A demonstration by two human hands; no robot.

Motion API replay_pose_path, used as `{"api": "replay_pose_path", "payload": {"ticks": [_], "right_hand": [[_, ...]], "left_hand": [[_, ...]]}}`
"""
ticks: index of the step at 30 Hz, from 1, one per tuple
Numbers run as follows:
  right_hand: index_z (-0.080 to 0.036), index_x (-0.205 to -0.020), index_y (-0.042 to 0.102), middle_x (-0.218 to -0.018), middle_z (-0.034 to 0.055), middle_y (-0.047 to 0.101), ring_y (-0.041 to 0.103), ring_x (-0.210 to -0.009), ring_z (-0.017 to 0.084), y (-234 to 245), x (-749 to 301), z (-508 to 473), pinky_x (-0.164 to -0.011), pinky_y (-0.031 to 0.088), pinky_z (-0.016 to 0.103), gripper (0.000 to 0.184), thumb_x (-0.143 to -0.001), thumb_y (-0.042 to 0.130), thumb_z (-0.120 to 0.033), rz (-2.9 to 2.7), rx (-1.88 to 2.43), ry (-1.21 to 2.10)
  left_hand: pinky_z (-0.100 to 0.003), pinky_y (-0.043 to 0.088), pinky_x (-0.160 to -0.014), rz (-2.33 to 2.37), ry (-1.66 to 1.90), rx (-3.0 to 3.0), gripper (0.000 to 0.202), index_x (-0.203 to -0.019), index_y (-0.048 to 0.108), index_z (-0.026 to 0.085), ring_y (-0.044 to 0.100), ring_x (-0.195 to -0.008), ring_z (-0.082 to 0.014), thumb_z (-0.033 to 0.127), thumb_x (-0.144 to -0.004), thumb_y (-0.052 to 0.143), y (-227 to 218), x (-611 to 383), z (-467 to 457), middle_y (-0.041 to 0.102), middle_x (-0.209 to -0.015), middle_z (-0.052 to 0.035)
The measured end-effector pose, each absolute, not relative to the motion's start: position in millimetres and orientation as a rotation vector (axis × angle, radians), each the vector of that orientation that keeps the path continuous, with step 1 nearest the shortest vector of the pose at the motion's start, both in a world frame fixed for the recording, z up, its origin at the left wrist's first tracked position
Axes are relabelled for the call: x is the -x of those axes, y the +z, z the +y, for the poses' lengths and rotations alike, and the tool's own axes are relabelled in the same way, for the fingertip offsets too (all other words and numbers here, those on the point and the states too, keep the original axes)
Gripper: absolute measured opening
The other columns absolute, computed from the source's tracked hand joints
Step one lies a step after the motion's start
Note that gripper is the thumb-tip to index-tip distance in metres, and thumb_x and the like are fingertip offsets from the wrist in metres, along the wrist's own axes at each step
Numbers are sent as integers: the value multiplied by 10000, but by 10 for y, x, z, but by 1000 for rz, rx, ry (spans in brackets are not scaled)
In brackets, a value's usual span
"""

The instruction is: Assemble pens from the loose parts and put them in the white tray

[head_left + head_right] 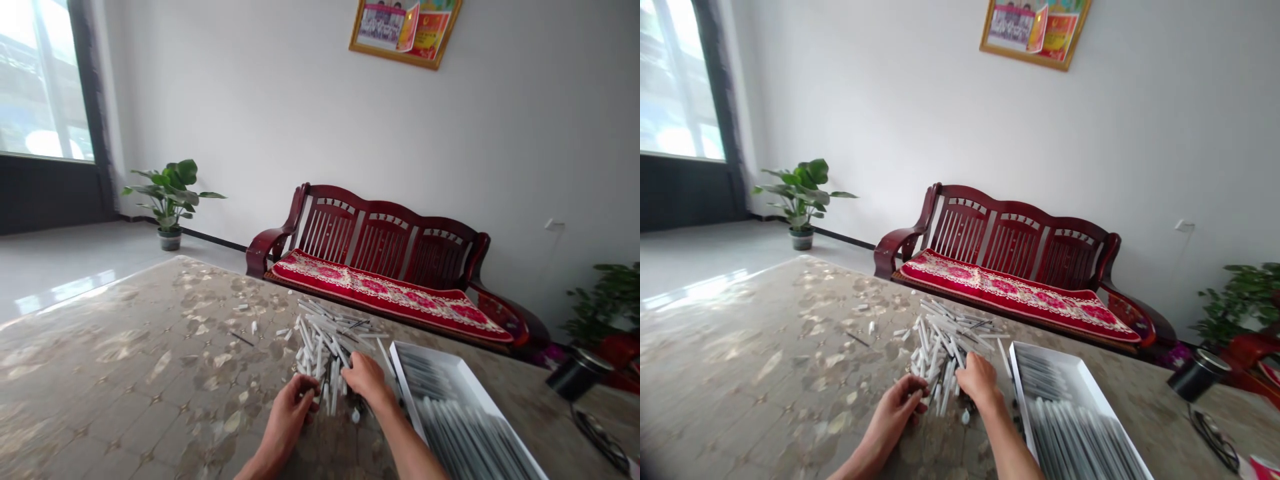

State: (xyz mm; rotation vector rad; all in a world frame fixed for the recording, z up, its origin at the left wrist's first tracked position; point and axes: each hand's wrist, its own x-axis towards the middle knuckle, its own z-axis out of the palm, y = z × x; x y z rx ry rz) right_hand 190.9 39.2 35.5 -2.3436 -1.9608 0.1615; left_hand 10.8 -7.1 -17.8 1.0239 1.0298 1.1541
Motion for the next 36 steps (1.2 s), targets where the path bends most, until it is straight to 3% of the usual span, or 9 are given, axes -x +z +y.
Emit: {"api": "replay_pose_path", "payload": {"ticks": [7,12,15,18,22,26,36], "right_hand": [[-243,-927,689,-945,29,750,687,-907,180,389,-1915,98,-681,407,225,184,-908,520,-315,-1958,2186,176],[-239,-882,684,-888,16,724,674,-849,152,330,-1647,-305,-716,427,204,215,-892,489,-147,-2018,1757,306],[-259,-1004,691,-1006,27,705,661,-957,156,269,-1486,-495,-820,449,208,375,-833,443,-38,-2000,1667,371],[-266,-1110,664,-1084,29,688,648,-1014,162,243,-1538,-568,-868,455,221,474,-778,452,-2,-1967,1726,390],[-215,-975,678,-1033,57,694,667,-970,204,293,-1943,-552,-827,464,256,248,-830,518,-95,-1893,2035,207],[-173,-948,682,-994,110,711,681,-973,256,330,-2297,-549,-803,461,290,161,-865,546,-155,-1923,2294,8],[-143,-1019,707,-1005,160,743,710,-943,266,218,-2375,-567,-783,491,301,311,-865,453,-52,-2037,2425,-41]], "left_hand": [[-242,436,-471,1023,1161,-1036,295,-810,602,196,636,-613,-176,447,-667,659,-177,-115,-63,673,-762,-16],[-252,462,-484,968,1085,-1092,481,-981,657,178,633,-613,-183,545,-671,686,-133,-132,-111,681,-719,-15],[-232,439,-464,926,1061,-1092,495,-906,685,166,579,-522,-144,576,-631,727,-98,-141,-148,628,-596,20],[-212,433,-458,963,1119,-976,463,-791,664,175,589,-520,-134,587,-598,752,-48,-134,-170,616,-585,30],[-240,517,-536,988,1172,-754,451,-794,623,193,680,-649,-170,598,-629,735,36,-107,-173,703,-792,-14],[-279,565,-609,955,1191,-616,443,-835,606,193,707,-690,-184,568,-647,748,65,-97,-155,724,-832,-37],[-268,578,-644,866,1243,-570,452,-866,590,186,715,-717,-178,464,-604,833,13,-79,-147,724,-822,-34]]}}
